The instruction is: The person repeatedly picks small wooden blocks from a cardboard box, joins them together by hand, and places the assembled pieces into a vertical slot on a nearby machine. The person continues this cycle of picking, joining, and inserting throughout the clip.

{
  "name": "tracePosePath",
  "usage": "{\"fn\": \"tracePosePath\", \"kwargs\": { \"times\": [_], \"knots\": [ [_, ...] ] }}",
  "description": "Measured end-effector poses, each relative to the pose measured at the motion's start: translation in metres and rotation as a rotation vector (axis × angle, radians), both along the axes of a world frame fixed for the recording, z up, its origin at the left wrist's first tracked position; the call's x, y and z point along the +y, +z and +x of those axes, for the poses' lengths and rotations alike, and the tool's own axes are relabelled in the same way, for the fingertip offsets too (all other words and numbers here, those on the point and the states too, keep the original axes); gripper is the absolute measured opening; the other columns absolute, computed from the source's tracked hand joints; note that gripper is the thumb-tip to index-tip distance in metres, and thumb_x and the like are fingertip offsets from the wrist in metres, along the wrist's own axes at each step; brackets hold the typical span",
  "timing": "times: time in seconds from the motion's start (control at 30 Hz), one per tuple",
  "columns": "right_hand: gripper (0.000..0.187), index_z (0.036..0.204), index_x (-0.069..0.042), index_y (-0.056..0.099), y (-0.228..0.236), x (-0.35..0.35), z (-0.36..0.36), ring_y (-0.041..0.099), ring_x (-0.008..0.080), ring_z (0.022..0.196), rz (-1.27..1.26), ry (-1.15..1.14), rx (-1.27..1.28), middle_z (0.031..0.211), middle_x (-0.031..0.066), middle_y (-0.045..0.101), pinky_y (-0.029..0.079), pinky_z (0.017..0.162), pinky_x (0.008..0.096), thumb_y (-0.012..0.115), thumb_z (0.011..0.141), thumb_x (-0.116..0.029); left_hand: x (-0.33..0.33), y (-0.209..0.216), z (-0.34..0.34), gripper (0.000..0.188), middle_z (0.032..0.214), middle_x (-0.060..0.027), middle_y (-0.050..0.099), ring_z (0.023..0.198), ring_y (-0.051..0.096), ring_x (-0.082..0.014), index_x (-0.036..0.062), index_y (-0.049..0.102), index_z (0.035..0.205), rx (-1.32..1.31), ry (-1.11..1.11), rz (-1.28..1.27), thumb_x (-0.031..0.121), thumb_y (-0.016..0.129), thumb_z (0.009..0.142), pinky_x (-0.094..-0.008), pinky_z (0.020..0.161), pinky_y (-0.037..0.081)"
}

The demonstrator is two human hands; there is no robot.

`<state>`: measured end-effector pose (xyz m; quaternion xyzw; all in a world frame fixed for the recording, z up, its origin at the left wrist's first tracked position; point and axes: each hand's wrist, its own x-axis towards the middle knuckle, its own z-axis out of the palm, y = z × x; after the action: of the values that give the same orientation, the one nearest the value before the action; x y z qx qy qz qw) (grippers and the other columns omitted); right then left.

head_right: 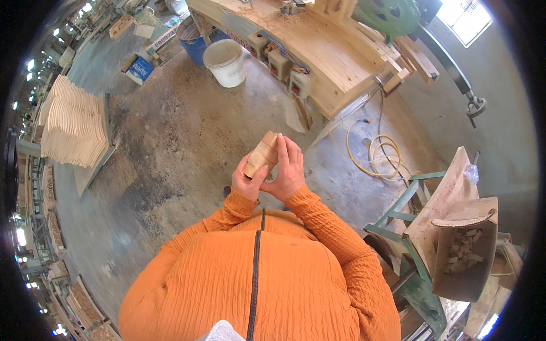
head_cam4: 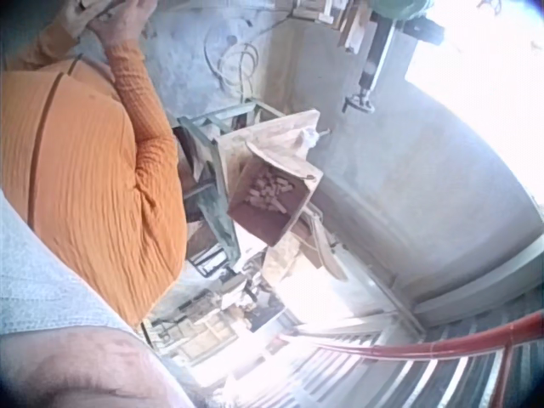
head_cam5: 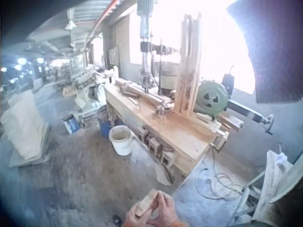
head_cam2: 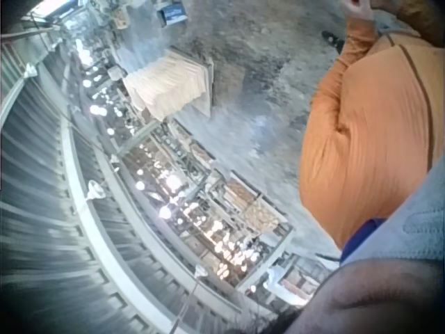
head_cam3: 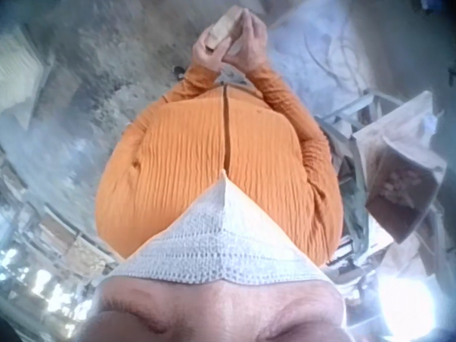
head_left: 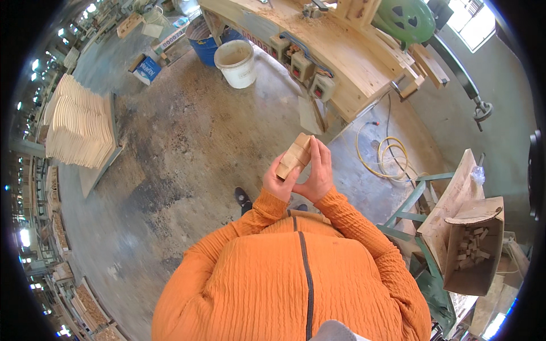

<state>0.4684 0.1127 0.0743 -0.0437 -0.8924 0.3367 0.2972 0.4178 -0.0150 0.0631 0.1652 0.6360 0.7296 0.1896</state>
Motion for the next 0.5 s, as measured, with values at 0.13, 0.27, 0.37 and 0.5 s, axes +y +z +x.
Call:
{"fn": "tracePosePath", "kwargs": {
  "times": [0.13, 0.27, 0.37, 0.5],
  "knots": [
    [0.114, 0.144, 0.003, 0.027, -0.002, -0.02, -0.038, 0.04, 0.0389, 0.123, -0.1, -0.028, 0.081, 0.135, 0.0222, 0.038, 0.037, 0.102, 0.0465, 0.087, 0.051, -0.024, -0.021, 0.0, -0.046, 0.06, 0.119, -0.0112, 0.06, 0.103, 0.059, -0.0176, -0.0028, 0.047, 0.132, -0.15, -0.175, 0.253, 0.035, 0.065, 0.089, -0.0298, 0.088, 0.05],
    [0.114, 0.144, 0.002, 0.027, 0.001, -0.039, -0.067, 0.04, 0.0388, 0.123, -0.074, 0.055, 0.015, 0.135, 0.0211, 0.039, 0.036, 0.102, 0.0474, 0.086, 0.05, -0.024, -0.052, 0.026, -0.116, 0.08, 0.12, -0.0146, 0.059, 0.101, 0.063, -0.0246, 0.0, 0.044, 0.135, -0.793, -0.463, 0.389, 0.067, 0.043, 0.09, -0.0351, 0.085, 0.054],
    [0.113, 0.143, 0.001, 0.028, 0.002, -0.07, -0.093, 0.04, 0.0388, 0.123, 0.026, 0.116, -0.015, 0.135, 0.0202, 0.039, 0.035, 0.101, 0.0477, 0.086, 0.05, -0.025, -0.076, 0.004, -0.16, 0.085, 0.115, -0.0156, 0.061, 0.095, 0.064, -0.0259, 0.0017, 0.045, 0.133, -0.744, -0.641, 0.158, 0.073, 0.027, 0.09, -0.037, 0.076, 0.057],
    [0.111, 0.142, 0.0, 0.03, -0.002, -0.105, -0.121, 0.041, 0.0387, 0.122, 0.085, 0.085, -0.071, 0.135, 0.0197, 0.04, 0.034, 0.101, 0.0474, 0.086, 0.05, -0.027, -0.095, -0.009, -0.189, 0.077, 0.095, -0.0128, 0.064, 0.081, 0.065, -0.0235, 0.0014, 0.054, 0.122, -0.7, -0.556, 0.08, 0.07, 0.036, 0.091, -0.0349, 0.065, 0.057]
  ]
}}
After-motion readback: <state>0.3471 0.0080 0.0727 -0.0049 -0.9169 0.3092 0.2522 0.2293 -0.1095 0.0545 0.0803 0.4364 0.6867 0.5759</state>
